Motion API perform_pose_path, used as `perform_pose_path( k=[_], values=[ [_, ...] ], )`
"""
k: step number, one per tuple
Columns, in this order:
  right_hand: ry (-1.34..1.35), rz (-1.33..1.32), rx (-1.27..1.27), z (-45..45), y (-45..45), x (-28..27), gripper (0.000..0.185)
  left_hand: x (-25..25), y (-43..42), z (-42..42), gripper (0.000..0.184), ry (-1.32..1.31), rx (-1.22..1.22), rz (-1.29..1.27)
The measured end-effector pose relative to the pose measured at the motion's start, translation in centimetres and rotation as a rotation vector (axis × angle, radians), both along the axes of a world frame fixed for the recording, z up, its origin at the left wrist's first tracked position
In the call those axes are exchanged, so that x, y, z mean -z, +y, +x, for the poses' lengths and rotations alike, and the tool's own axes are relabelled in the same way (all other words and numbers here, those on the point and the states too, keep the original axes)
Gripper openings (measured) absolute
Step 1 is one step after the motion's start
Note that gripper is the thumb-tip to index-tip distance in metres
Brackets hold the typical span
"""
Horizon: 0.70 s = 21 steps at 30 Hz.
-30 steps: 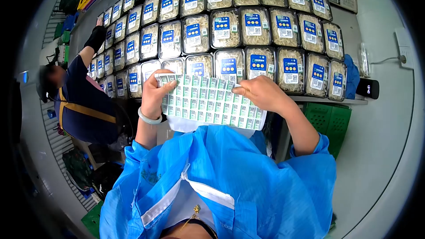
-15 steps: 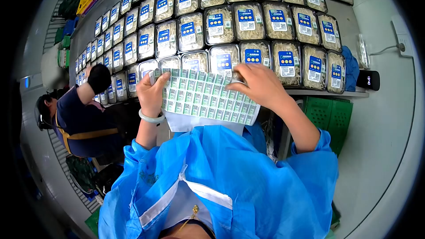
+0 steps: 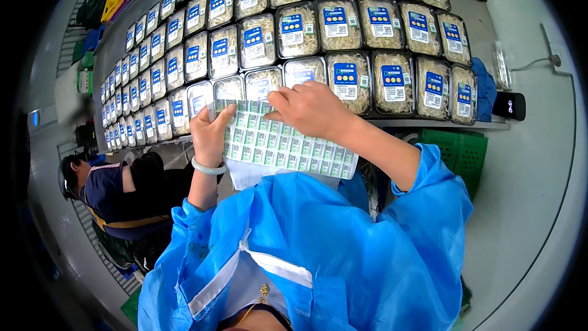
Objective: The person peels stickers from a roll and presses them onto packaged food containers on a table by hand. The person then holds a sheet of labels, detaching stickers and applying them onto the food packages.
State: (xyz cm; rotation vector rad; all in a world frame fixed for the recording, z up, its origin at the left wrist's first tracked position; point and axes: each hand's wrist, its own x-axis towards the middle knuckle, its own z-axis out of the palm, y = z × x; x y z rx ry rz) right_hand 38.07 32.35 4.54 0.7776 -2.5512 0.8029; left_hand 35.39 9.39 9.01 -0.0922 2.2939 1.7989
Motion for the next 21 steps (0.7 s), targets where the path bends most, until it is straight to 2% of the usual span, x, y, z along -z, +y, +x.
perform_pose_path(
  k=[4,9,13,16,17,20,21],
  values=[
    [-0.077,0.040,-0.045,-0.1,0.2,0.0,0.026,0.7,-0.1,0.0,0.011,-0.010,0.006,-0.061],
    [0.138,0.120,-0.006,0.1,0.9,0.5,0.013,1.5,0.4,-0.3,0.013,-0.055,0.003,-0.006],
    [0.267,0.224,-0.022,0.7,2.1,1.1,0.012,1.7,1.8,-0.5,0.013,-0.097,0.005,0.000],
    [0.333,0.190,-0.082,1.3,2.9,1.7,0.011,2.0,2.5,-0.9,0.013,-0.149,0.030,-0.019],
    [0.292,0.162,-0.132,1.5,3.5,1.6,0.014,2.3,2.9,-1.0,0.013,-0.142,0.046,-0.024],
    [0.093,-0.302,0.094,2.3,6.7,3.3,0.015,3.1,2.9,-1.7,0.013,-0.164,0.018,-0.083],
    [-0.107,-0.567,0.344,2.8,8.3,2.3,0.017,3.2,2.7,-2.1,0.013,-0.159,-0.006,-0.070]
  ],
)
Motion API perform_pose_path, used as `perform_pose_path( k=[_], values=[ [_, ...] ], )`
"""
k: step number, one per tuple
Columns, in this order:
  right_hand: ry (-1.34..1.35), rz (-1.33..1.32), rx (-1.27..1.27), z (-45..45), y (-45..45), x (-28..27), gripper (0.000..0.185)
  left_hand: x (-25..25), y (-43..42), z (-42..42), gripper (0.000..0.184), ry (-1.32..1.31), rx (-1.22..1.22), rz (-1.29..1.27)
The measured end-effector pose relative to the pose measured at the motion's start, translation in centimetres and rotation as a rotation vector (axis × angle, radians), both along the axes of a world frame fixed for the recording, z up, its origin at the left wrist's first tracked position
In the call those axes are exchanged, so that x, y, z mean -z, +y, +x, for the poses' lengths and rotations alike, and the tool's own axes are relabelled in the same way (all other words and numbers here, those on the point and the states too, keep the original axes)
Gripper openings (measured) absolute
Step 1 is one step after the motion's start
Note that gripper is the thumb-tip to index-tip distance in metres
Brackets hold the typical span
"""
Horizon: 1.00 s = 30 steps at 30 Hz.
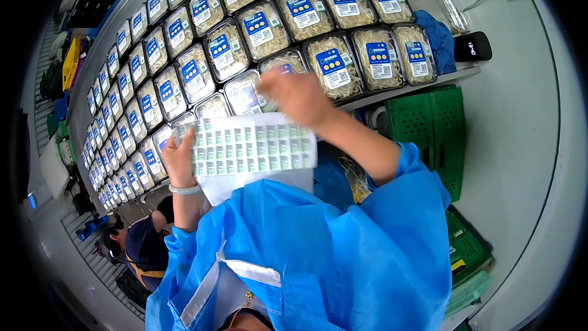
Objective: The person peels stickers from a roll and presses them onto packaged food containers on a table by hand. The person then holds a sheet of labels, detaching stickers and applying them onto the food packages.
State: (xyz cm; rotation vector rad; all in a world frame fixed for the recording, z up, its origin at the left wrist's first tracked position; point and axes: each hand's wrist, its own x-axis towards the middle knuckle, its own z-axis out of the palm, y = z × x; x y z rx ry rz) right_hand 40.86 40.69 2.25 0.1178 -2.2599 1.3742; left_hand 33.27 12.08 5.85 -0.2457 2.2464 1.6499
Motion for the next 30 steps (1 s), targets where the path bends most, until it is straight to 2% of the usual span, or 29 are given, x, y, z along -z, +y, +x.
perform_pose_path(
  k=[1,2,3,5,7,12,15,18,21,25,28,30],
  values=[
    [-0.216,-0.285,0.206,0.6,2.2,-1.4,0.019,-0.2,-0.2,-0.4,0.013,-0.017,-0.031,0.005],
    [-0.466,-0.296,0.329,0.9,5.9,-1.1,0.020,0.1,-0.7,-0.8,0.012,-0.024,-0.050,0.030],
    [-0.525,-0.394,0.395,1.7,9.2,0.8,0.025,0.5,-1.3,-1.2,0.012,-0.026,-0.068,0.057],
    [-0.640,-0.290,0.579,3.6,14.7,4.5,0.030,1.2,-2.0,-1.7,0.011,-0.012,-0.060,0.058],
    [-0.762,-0.240,0.586,5.3,18.8,8.2,0.032,1.3,-2.0,-1.8,0.011,-0.014,-0.050,0.058],
    [-0.758,-0.255,0.583,4.8,20.5,10.8,0.027,1.0,-0.6,-1.4,0.013,-0.023,-0.006,0.021],
    [-0.825,-0.077,0.594,4.0,21.4,12.6,0.034,0.6,0.0,-1.2,0.014,-0.016,0.012,-0.040],
    [-1.005,0.330,0.666,3.7,21.5,11.5,0.042,0.3,-0.4,-1.2,0.014,-0.016,0.024,-0.073],
    [-1.012,0.337,0.692,4.1,21.7,10.1,0.046,0.9,-2.1,-1.0,0.013,-0.011,-0.024,-0.010],
    [-0.716,-0.198,0.336,2.5,16.8,10.4,0.036,1.8,-3.8,-0.5,0.013,-0.052,-0.062,0.056],
    [-0.839,-0.183,0.233,-0.2,13.6,10.7,0.032,1.6,-4.0,-0.1,0.014,-0.052,-0.096,0.073],
    [-0.860,0.008,0.262,-1.8,13.0,11.9,0.029,1.3,-4.2,-0.1,0.014,-0.044,-0.104,0.055]
  ],
)
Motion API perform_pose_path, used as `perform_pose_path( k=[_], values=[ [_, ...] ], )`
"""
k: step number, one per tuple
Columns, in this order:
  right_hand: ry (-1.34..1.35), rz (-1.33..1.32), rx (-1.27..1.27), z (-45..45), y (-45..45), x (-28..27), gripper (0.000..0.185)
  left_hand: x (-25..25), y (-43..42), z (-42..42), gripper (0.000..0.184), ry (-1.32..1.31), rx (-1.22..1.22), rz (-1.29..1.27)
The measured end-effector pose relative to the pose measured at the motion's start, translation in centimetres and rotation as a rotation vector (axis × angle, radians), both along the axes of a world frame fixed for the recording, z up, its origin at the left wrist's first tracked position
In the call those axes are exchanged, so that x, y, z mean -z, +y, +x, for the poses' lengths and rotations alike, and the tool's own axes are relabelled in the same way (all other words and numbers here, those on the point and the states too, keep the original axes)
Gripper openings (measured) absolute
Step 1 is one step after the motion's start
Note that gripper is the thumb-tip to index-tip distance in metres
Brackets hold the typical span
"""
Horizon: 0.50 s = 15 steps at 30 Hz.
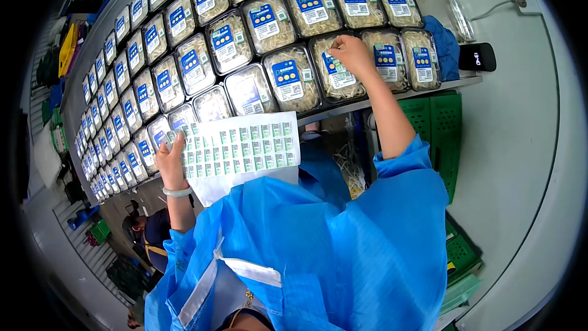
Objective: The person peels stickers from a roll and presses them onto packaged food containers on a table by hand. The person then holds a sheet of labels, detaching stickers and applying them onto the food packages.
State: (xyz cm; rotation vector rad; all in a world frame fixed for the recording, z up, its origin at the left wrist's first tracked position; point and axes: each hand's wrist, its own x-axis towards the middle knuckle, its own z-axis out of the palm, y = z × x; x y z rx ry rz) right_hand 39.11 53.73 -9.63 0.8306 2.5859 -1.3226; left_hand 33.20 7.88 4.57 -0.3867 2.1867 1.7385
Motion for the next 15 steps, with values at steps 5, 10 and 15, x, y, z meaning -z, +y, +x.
perform_pose_path(
  k=[5,10,15],
  values=[
    [-0.210,0.492,-0.094,-1.5,-1.4,-3.1,0.034,0.4,-2.0,0.2,0.014,0.016,-0.027,0.017],
    [0.032,-0.031,-0.069,-1.6,-2.8,-2.9,0.033,1.2,-4.1,1.0,0.014,-0.013,-0.085,0.048],
    [0.143,-0.463,-0.158,-4.2,-7.3,-3.5,0.024,1.5,-4.9,1.4,0.013,-0.028,-0.095,0.080]
  ],
)
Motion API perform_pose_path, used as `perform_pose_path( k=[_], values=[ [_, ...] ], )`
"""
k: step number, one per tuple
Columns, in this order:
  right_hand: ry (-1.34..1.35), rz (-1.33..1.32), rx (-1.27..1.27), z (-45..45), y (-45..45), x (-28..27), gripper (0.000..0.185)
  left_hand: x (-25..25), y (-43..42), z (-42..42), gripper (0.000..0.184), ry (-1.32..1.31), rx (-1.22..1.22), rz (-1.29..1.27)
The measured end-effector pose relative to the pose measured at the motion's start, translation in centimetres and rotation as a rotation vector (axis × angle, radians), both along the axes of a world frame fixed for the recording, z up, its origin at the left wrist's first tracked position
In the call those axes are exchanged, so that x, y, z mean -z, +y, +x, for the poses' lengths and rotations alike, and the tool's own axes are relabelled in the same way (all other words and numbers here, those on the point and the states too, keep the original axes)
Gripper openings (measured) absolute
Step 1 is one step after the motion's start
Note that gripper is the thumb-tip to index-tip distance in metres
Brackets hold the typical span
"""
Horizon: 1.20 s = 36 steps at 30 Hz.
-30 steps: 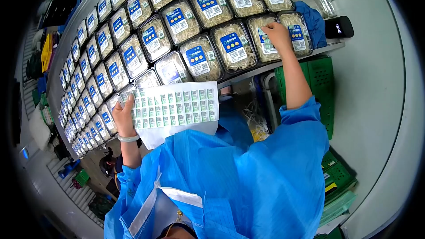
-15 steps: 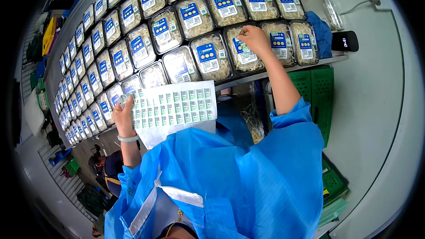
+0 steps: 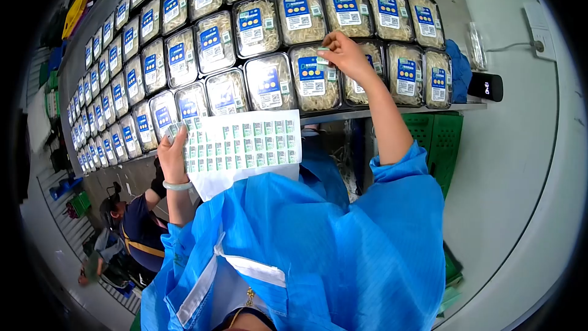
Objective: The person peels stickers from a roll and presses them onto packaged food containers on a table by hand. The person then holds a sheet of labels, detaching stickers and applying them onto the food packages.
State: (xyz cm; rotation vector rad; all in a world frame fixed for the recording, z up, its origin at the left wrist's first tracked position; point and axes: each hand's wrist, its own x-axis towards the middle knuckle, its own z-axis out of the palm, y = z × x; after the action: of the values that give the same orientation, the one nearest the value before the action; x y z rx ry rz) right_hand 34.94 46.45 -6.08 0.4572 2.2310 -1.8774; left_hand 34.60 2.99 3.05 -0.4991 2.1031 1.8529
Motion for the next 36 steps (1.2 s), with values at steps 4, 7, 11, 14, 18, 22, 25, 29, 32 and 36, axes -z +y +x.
perform_pose_path(
  k=[4,7,11,14,18,22,25,29,32,36],
  values=[
    [-0.009,0.132,-0.131,-1.9,-1.2,1.7,0.030,-0.1,-0.7,0.2,0.015,0.015,0.002,-0.007],
    [0.011,0.204,-0.190,-2.7,-2.1,2.4,0.036,0.0,-1.1,0.4,0.016,0.019,-0.044,0.002],
    [0.022,0.390,-0.246,-3.5,-3.5,1.4,0.039,0.2,-2.0,0.6,0.016,0.009,-0.065,0.008],
    [0.147,0.569,-0.289,-3.6,-3.9,2.2,0.038,0.3,-2.2,0.8,0.015,-0.014,-0.084,0.036],
    [0.223,0.748,-0.167,-3.3,-4.5,1.7,0.038,1.0,-3.3,0.9,0.015,-0.025,-0.081,0.034],
    [-0.008,0.324,-0.026,-3.4,-6.3,1.0,0.032,1.8,-4.4,1.1,0.016,-0.040,-0.093,0.051],
    [0.060,0.269,-0.147,-3.9,-9.8,1.6,0.032,1.8,-4.4,1.0,0.016,-0.039,-0.123,0.071],
    [-0.002,0.443,-0.307,-5.2,-13.8,0.4,0.028,1.0,-4.3,1.0,0.016,-0.025,-0.151,0.076],
    [0.114,0.622,-0.334,-5.5,-15.4,2.1,0.029,1.2,-5.1,1.2,0.016,-0.020,-0.170,0.099],
    [0.010,0.870,-0.388,-5.8,-16.0,1.4,0.033,1.6,-6.2,1.7,0.015,-0.045,-0.217,0.114]
  ],
)
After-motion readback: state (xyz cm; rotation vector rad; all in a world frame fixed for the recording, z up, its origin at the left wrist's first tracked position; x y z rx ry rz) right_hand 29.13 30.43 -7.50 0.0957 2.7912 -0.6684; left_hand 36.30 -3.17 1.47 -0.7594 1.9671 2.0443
